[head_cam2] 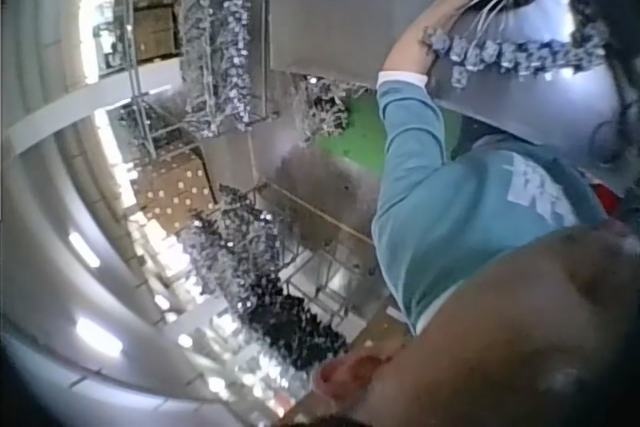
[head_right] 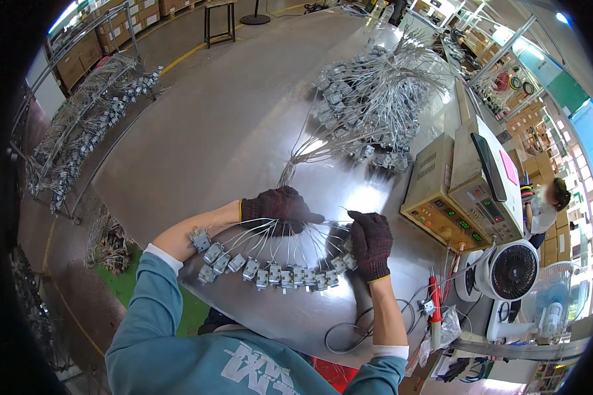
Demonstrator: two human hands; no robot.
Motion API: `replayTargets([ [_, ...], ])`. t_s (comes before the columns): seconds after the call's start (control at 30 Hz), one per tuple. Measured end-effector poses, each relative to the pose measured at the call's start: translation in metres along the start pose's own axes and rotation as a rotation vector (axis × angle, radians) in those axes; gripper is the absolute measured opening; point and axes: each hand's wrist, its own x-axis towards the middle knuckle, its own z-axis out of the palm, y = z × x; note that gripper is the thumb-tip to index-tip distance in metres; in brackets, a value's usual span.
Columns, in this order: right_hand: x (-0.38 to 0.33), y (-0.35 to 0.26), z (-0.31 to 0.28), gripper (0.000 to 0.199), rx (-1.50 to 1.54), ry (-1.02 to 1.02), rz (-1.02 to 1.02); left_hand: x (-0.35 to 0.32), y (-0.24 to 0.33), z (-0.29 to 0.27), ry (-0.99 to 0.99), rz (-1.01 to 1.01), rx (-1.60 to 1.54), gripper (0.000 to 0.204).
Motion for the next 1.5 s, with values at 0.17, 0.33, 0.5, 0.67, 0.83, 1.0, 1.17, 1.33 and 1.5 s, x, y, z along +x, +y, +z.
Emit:
replayTargets([
  [0.17, 0.002, -0.003, 0.0, 0.029, 0.005, -0.008, -0.019, 0.0, -0.014, 0.019, 0.042, 0.038, -0.043, 0.054],
  [0.33, -0.006, -0.01, -0.002, 0.028, 0.003, -0.002, 0.01, -0.005, 0.006, -0.017, -0.034, -0.019, -0.113, 0.053],
  [0.5, -0.009, -0.027, -0.011, 0.027, -0.059, -0.044, 0.02, -0.018, 0.006, -0.02, 0.247, 0.109, -0.21, 0.05],
  [0.67, 0.004, -0.032, -0.016, 0.03, -0.183, -0.045, -0.154, -0.009, 0.006, -0.02, 0.131, 0.078, -0.118, 0.051],
  [0.83, 0.009, -0.041, -0.013, 0.032, -0.267, -0.273, -0.019, -0.008, -0.001, 0.0, 0.162, 0.092, -0.147, 0.051],
  [1.0, -0.002, -0.038, -0.015, 0.029, -0.289, -0.241, -0.036, -0.007, 0.006, 0.003, 0.088, 0.088, -0.12, 0.058],
  [1.17, 0.031, -0.135, -0.042, 0.027, -0.179, -0.216, -0.238, -0.01, 0.005, -0.006, 0.178, 0.132, -0.212, 0.054],
  [1.33, 0.061, -0.287, -0.107, 0.032, -0.012, -0.773, -0.291, -0.015, 0.001, -0.016, 0.314, 0.17, -0.228, 0.052],
  [1.5, 0.059, -0.314, -0.108, 0.033, -0.059, -0.82, -0.033, -0.017, 0.007, -0.02, 0.277, 0.116, -0.245, 0.057],
])
